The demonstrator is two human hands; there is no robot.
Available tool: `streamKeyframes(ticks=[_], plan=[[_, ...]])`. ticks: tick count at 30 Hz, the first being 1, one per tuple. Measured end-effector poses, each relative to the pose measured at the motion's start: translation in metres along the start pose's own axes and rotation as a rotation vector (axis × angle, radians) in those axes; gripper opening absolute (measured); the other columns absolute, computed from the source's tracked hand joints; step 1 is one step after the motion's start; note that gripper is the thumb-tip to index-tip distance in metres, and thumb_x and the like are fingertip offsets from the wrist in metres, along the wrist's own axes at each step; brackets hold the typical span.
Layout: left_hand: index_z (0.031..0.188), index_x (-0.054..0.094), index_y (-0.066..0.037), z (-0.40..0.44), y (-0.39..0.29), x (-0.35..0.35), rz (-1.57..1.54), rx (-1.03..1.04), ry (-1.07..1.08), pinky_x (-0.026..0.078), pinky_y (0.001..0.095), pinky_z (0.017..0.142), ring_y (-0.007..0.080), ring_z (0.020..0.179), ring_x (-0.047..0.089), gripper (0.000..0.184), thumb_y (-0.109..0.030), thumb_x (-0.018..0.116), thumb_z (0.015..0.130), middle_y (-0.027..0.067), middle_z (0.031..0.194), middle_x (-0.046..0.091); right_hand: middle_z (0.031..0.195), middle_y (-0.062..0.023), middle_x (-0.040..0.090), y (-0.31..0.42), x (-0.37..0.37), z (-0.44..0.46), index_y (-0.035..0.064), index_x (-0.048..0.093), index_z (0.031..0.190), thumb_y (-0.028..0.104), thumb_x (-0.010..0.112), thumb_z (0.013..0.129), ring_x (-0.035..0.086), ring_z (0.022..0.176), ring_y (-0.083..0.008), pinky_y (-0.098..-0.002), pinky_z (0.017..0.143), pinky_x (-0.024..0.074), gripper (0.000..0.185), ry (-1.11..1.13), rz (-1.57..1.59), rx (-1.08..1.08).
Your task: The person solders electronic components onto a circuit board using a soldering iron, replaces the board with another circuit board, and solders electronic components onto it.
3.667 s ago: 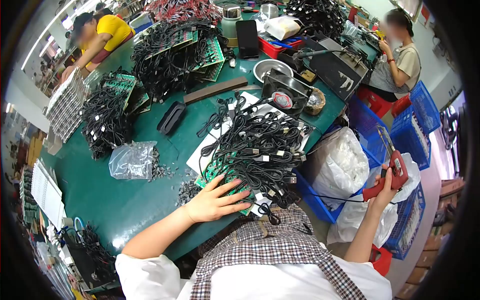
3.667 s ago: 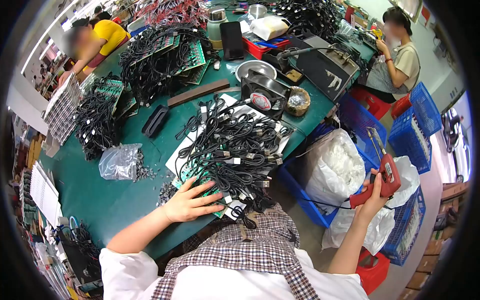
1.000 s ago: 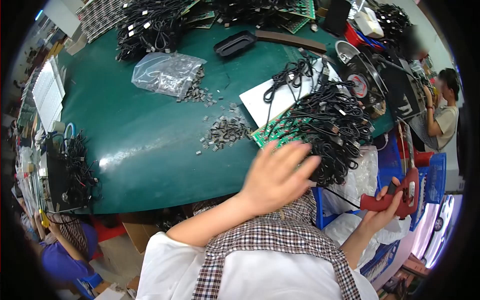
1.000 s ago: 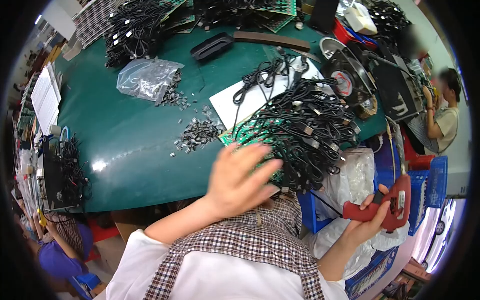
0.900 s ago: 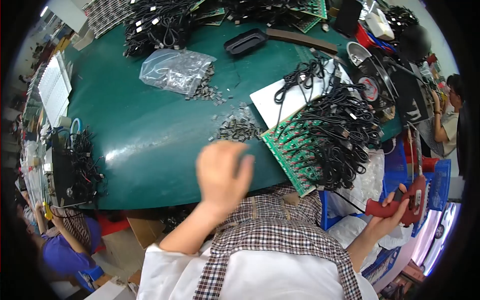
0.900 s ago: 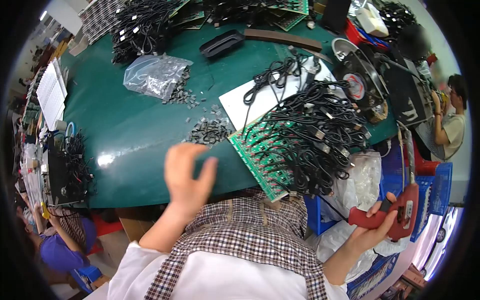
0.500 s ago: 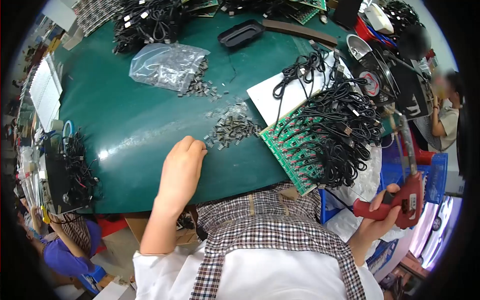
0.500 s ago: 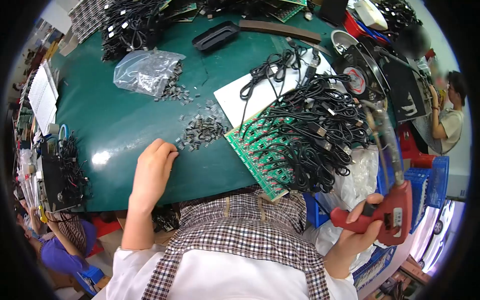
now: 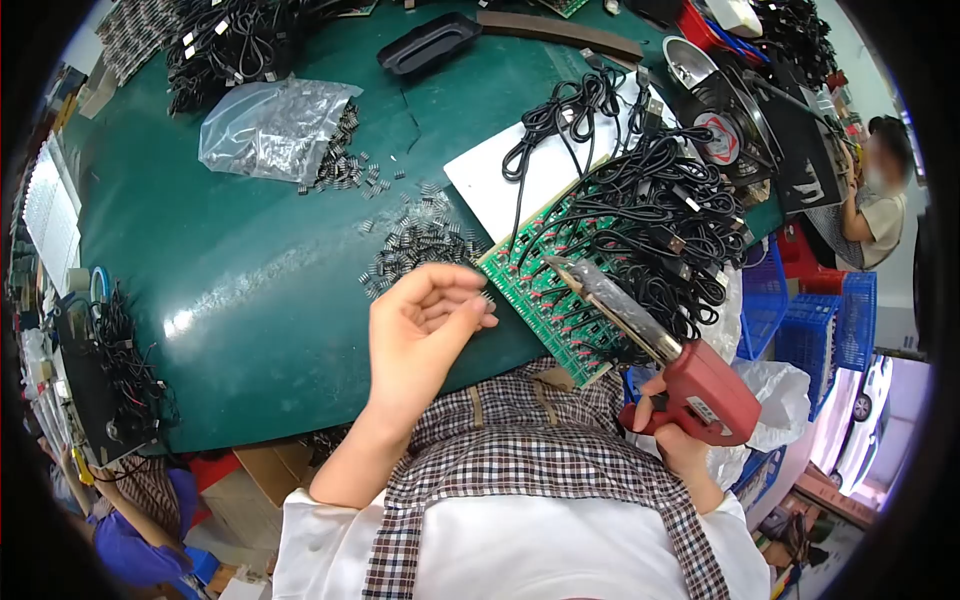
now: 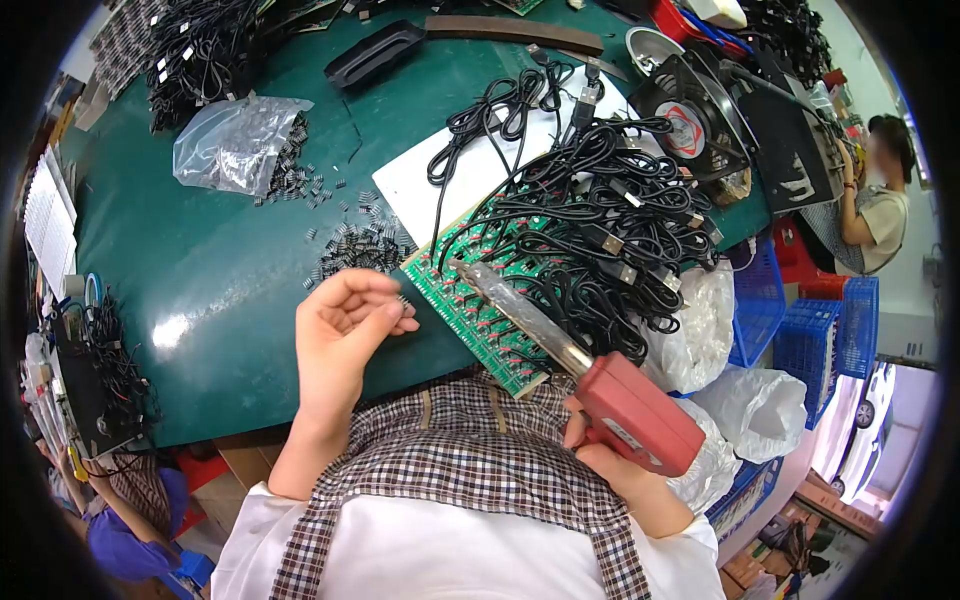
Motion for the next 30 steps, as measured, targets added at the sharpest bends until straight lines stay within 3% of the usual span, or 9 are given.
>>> streamKeyframes(ticks=[3, 7, 9, 13, 30], plan=[[0.098, 0.052, 0.003, 0.008, -0.004, 0.008, 0.081, 0.067, -0.037, 0.048, 0.0216, 0.063, 0.0105, 0.066, 0.057, 0.02, 0.005, 0.054, 0.078, 0.0053, 0.075, 0.057, 0.079, -0.0057, 0.058, 0.001, 0.002, 0.01, -0.0032, 0.049, 0.111, 0.031, 0.076, 0.068, 0.052, 0.066, -0.01, -0.0193, 0.057, 0.0376, 0.061, 0.011, -0.096, -0.051], [0.108, 0.043, 0.0, 0.014, 0.006, 0.007, 0.084, 0.102, -0.055, 0.045, 0.0206, 0.063, 0.009, 0.068, 0.053, 0.031, 0.007, 0.05, 0.078, 0.004, 0.075, 0.053, 0.081, -0.0082, 0.061, -0.005, 0.003, 0.016, -0.0026, 0.045, 0.115, 0.025, 0.079, 0.065, 0.056, 0.065, -0.0092, -0.0167, 0.052, 0.0392, 0.067, 0.002, -0.018, 0.07], [0.109, 0.04, -0.001, 0.016, 0.008, 0.005, 0.082, 0.102, -0.048, 0.045, 0.0207, 0.062, 0.0089, 0.069, 0.052, 0.033, 0.007, 0.049, 0.078, 0.0045, 0.075, 0.053, 0.084, -0.0089, 0.061, -0.011, 0.001, 0.015, -0.0036, 0.043, 0.118, 0.023, 0.079, 0.065, 0.058, 0.068, -0.011, -0.0177, 0.055, 0.042, 0.07, 0.044, -0.031, 0.157], [0.108, 0.038, -0.001, 0.017, 0.01, 0.005, 0.084, 0.088, -0.055, 0.044, 0.0207, 0.061, 0.0087, 0.067, 0.051, 0.032, 0.008, 0.048, 0.079, 0.0047, 0.075, 0.052, 0.086, -0.0115, 0.061, -0.019, 0.001, 0.017, -0.0046, 0.038, 0.123, 0.021, 0.077, 0.067, 0.06, 0.07, -0.0157, -0.0236, 0.06, 0.0482, 0.073, 0.092, -0.066, 0.098], [0.108, 0.037, -0.001, 0.017, 0.011, 0.004, 0.077, 0.087, -0.039, 0.043, 0.0199, 0.062, 0.0082, 0.068, 0.05, 0.033, 0.01, 0.046, 0.079, 0.0043, 0.077, 0.051, 0.083, -0.0121, 0.06, -0.026, -0.003, 0.014, -0.0074, 0.037, 0.123, 0.018, 0.076, 0.067, 0.06, 0.067, -0.0171, -0.0269, 0.061, 0.0488, 0.073, 0.105, -0.077, 0.129]])
Point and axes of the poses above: each hand's wrist, its own z-axis towards the middle knuckle, its own x-axis out of the palm, y = z × x, the point moved 4 cm from there along z, towards the middle knuckle
